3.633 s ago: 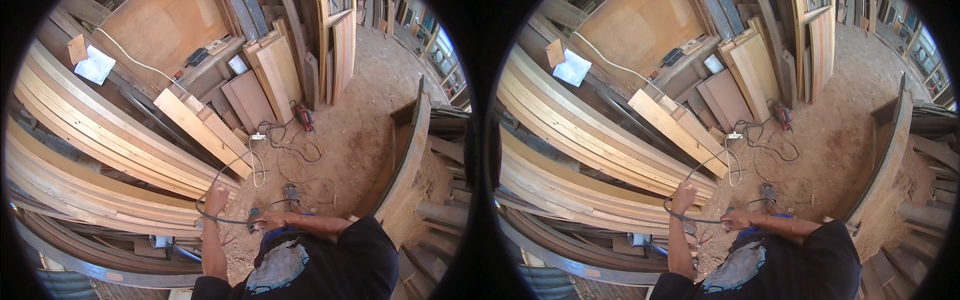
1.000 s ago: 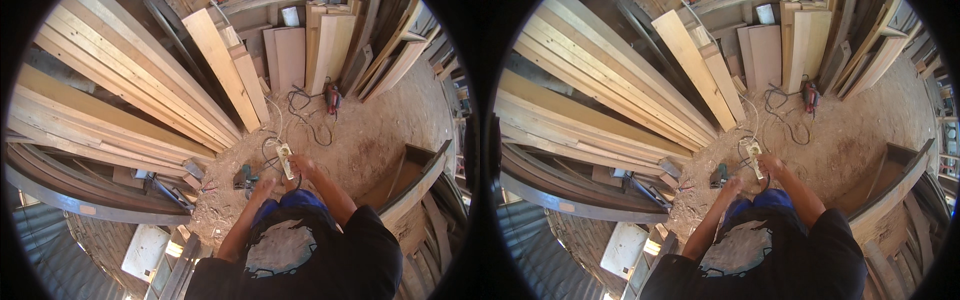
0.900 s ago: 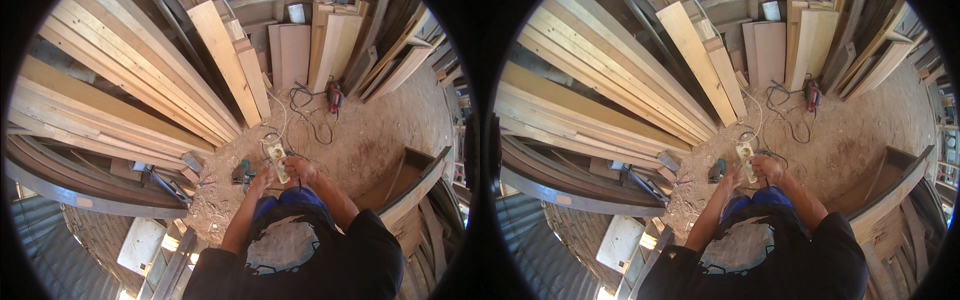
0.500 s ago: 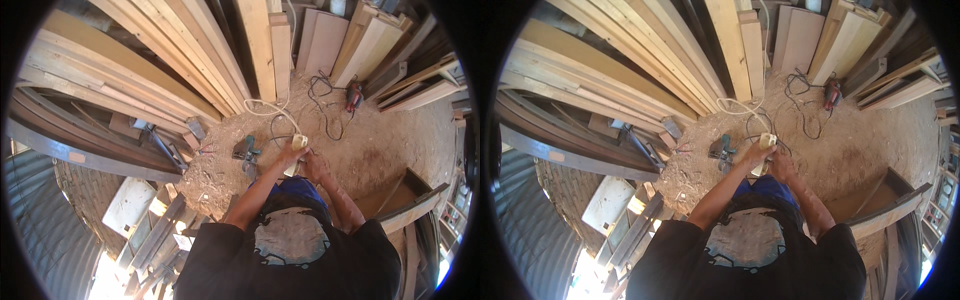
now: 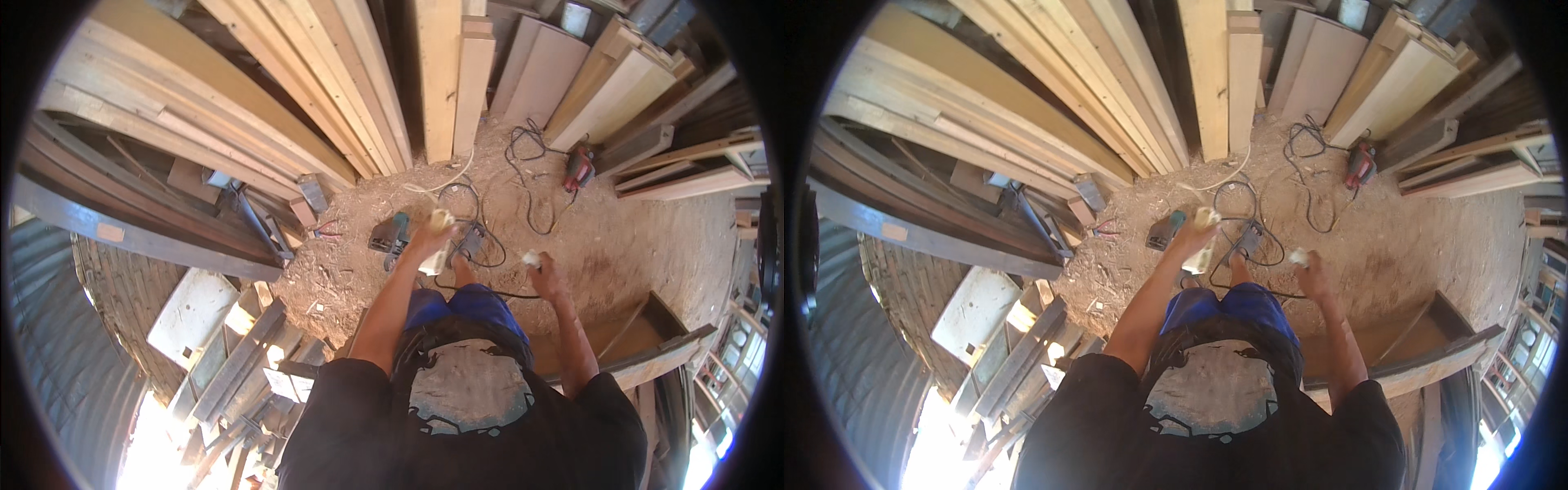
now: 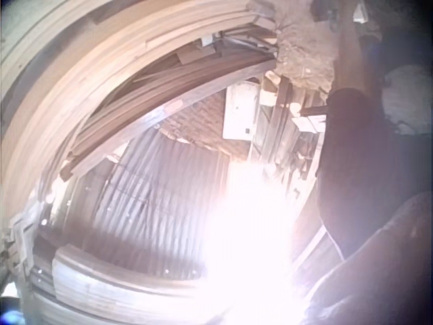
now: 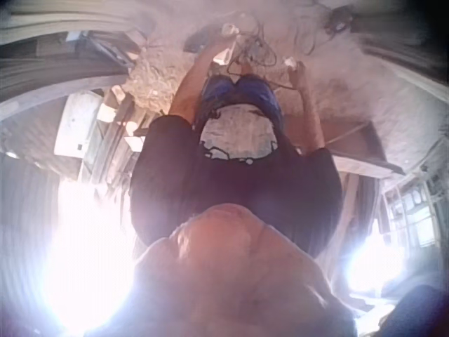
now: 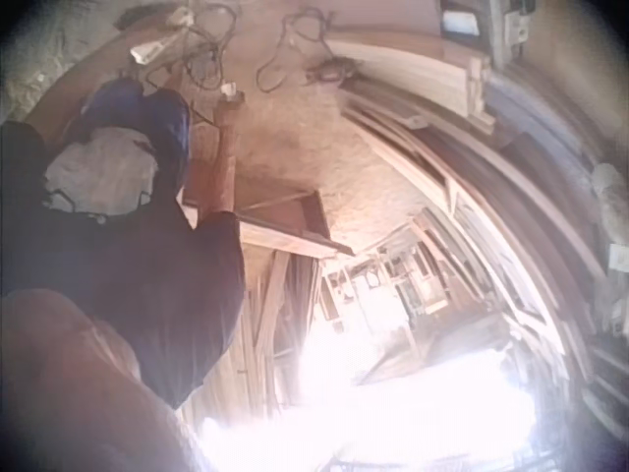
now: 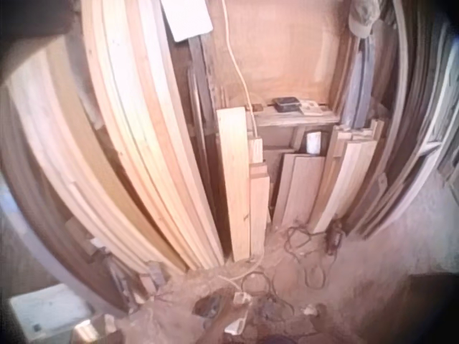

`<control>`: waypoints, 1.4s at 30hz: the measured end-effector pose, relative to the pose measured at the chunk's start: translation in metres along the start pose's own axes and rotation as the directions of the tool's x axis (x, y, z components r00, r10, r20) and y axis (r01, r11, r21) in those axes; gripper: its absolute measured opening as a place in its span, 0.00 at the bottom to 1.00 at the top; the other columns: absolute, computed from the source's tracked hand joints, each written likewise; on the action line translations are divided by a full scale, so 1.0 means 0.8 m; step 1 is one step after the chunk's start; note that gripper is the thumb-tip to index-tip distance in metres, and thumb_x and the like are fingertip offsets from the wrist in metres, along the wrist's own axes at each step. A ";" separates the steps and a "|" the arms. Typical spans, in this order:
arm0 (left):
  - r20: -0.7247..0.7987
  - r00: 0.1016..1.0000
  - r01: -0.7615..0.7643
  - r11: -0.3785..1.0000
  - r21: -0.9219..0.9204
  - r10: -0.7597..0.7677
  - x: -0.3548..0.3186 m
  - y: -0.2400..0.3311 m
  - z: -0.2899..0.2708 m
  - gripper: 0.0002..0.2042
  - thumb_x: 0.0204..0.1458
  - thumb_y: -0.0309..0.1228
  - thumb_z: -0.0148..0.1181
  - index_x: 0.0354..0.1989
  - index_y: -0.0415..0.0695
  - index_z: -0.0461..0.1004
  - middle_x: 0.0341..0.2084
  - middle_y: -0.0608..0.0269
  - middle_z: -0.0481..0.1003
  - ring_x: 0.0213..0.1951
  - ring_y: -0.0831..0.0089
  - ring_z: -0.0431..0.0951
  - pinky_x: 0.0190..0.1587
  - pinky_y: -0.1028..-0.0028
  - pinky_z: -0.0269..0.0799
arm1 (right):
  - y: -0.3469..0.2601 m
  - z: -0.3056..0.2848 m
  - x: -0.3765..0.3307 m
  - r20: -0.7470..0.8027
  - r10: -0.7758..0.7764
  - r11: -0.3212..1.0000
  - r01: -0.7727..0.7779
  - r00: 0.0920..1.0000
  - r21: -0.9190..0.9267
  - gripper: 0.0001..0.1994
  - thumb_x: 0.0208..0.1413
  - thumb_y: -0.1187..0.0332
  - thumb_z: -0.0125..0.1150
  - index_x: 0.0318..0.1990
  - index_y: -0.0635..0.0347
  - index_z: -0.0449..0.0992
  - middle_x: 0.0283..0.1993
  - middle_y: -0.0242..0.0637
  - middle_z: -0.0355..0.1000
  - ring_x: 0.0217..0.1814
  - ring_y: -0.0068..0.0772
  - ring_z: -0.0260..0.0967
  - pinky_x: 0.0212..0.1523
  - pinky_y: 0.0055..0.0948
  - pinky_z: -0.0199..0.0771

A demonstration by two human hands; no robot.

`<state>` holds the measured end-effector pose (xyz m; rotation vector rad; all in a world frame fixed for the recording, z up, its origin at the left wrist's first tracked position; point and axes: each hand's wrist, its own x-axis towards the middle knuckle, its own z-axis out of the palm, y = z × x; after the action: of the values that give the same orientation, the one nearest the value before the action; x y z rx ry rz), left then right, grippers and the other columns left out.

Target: The person moves a large wooden panel into place against a wall of lumber, then picks up and handles two wooden beams, and finally prepares an electric circular saw by unwinding its cord and connecting it.

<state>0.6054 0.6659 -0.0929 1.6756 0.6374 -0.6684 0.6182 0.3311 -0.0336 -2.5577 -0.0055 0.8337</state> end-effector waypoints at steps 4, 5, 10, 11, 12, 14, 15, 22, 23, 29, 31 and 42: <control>0.243 0.967 -0.092 0.995 0.034 0.081 0.007 0.065 0.050 0.44 0.52 0.56 0.58 0.69 0.43 0.45 0.63 0.40 0.60 0.58 0.44 0.67 0.64 0.51 0.61 | -0.013 0.000 0.033 -0.356 -0.103 0.783 -0.145 0.929 -0.605 0.16 0.56 0.60 0.58 0.47 0.62 0.72 0.40 0.56 0.74 0.44 0.54 0.74 0.43 0.42 0.72; 0.204 0.961 -0.198 0.979 0.051 0.184 0.002 0.056 0.067 0.43 0.53 0.54 0.58 0.69 0.40 0.46 0.61 0.37 0.61 0.60 0.42 0.66 0.64 0.51 0.60 | -0.032 -0.004 0.055 -0.370 -0.215 0.895 0.031 0.904 -0.444 0.18 0.57 0.60 0.56 0.49 0.61 0.71 0.40 0.54 0.75 0.44 0.53 0.74 0.44 0.43 0.73; 0.198 0.936 -0.329 0.922 0.206 0.290 -0.018 -0.074 0.096 0.31 0.53 0.46 0.56 0.61 0.37 0.63 0.56 0.40 0.68 0.57 0.46 0.69 0.60 0.57 0.62 | -0.144 0.056 0.136 0.092 -0.255 0.966 0.250 0.962 0.068 0.16 0.60 0.60 0.53 0.49 0.61 0.73 0.44 0.48 0.76 0.46 0.49 0.75 0.47 0.43 0.73; 0.231 0.935 -0.313 0.931 0.185 0.269 -0.036 -0.083 0.081 0.30 0.53 0.46 0.56 0.60 0.39 0.64 0.56 0.41 0.69 0.57 0.47 0.69 0.60 0.57 0.62 | -0.138 0.090 0.149 0.127 -0.293 0.956 0.288 0.948 0.056 0.16 0.60 0.60 0.53 0.48 0.61 0.73 0.44 0.48 0.76 0.45 0.49 0.75 0.46 0.43 0.73; 0.260 0.933 -0.297 0.940 0.166 0.249 -0.056 -0.092 0.059 0.29 0.52 0.45 0.56 0.59 0.40 0.65 0.55 0.42 0.69 0.57 0.49 0.69 0.60 0.57 0.63 | -0.135 0.123 0.162 0.163 -0.334 0.942 0.331 0.928 0.046 0.16 0.59 0.60 0.53 0.47 0.61 0.73 0.43 0.47 0.76 0.45 0.49 0.75 0.45 0.43 0.73; 0.027 0.999 0.028 0.898 0.440 -0.044 -0.083 -0.241 0.061 0.32 0.50 0.47 0.58 0.62 0.45 0.65 0.59 0.34 0.62 0.62 0.39 0.61 0.61 0.51 0.59 | -0.168 0.188 0.176 0.292 -0.373 0.915 0.400 0.881 -0.040 0.16 0.58 0.59 0.54 0.46 0.62 0.74 0.41 0.48 0.76 0.44 0.49 0.75 0.45 0.44 0.73; 0.018 0.971 0.208 0.873 0.442 -0.240 -0.100 -0.247 0.055 0.34 0.50 0.48 0.59 0.64 0.46 0.62 0.61 0.34 0.57 0.62 0.36 0.58 0.60 0.48 0.59 | -0.155 0.217 0.187 0.378 -0.326 0.907 0.399 0.867 -0.133 0.16 0.58 0.59 0.55 0.45 0.62 0.74 0.39 0.49 0.76 0.44 0.50 0.74 0.44 0.44 0.73; -0.278 0.721 0.692 0.636 0.343 -0.634 -0.136 -0.292 0.091 0.39 0.47 0.50 0.58 0.69 0.52 0.54 0.68 0.35 0.45 0.62 0.33 0.56 0.59 0.47 0.61 | -0.162 0.375 0.227 0.665 -0.153 0.745 0.528 0.731 -0.409 0.15 0.53 0.61 0.58 0.42 0.65 0.75 0.41 0.52 0.75 0.48 0.49 0.74 0.47 0.43 0.74; -0.266 0.716 0.696 0.631 0.342 -0.646 -0.131 -0.297 0.090 0.39 0.47 0.50 0.58 0.69 0.52 0.54 0.68 0.35 0.45 0.62 0.33 0.56 0.59 0.47 0.61 | -0.158 0.394 0.232 0.674 -0.140 0.745 0.526 0.725 -0.410 0.15 0.53 0.61 0.58 0.42 0.65 0.75 0.41 0.52 0.75 0.48 0.49 0.74 0.47 0.43 0.74; -0.374 0.686 0.726 0.619 0.300 -0.624 -0.112 -0.319 0.074 0.36 0.46 0.48 0.59 0.65 0.51 0.60 0.65 0.35 0.50 0.60 0.35 0.57 0.59 0.47 0.57 | -0.115 0.515 0.276 0.596 -0.296 0.683 0.602 0.746 -0.414 0.18 0.51 0.59 0.63 0.41 0.65 0.75 0.42 0.50 0.75 0.48 0.51 0.72 0.48 0.47 0.70; -0.433 0.684 0.723 0.625 0.294 -0.587 -0.110 -0.322 0.064 0.34 0.45 0.46 0.59 0.63 0.51 0.63 0.64 0.36 0.52 0.58 0.36 0.59 0.57 0.48 0.59 | -0.116 0.553 0.293 0.616 -0.312 0.667 0.628 0.724 -0.401 0.19 0.51 0.59 0.64 0.43 0.65 0.74 0.44 0.50 0.74 0.51 0.50 0.70 0.52 0.47 0.68; -0.559 0.648 0.733 0.623 0.274 -0.517 -0.099 -0.345 0.044 0.32 0.41 0.44 0.62 0.59 0.50 0.67 0.62 0.34 0.55 0.53 0.37 0.62 0.53 0.47 0.62 | -0.081 0.717 0.352 0.734 -0.214 0.630 0.665 0.645 -0.401 0.17 0.50 0.64 0.61 0.45 0.65 0.73 0.41 0.49 0.75 0.45 0.48 0.74 0.46 0.45 0.73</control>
<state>0.3492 0.6786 -0.2261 2.0872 1.5656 -1.0423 0.5356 0.6655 -0.5756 -2.4492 -1.3674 1.6255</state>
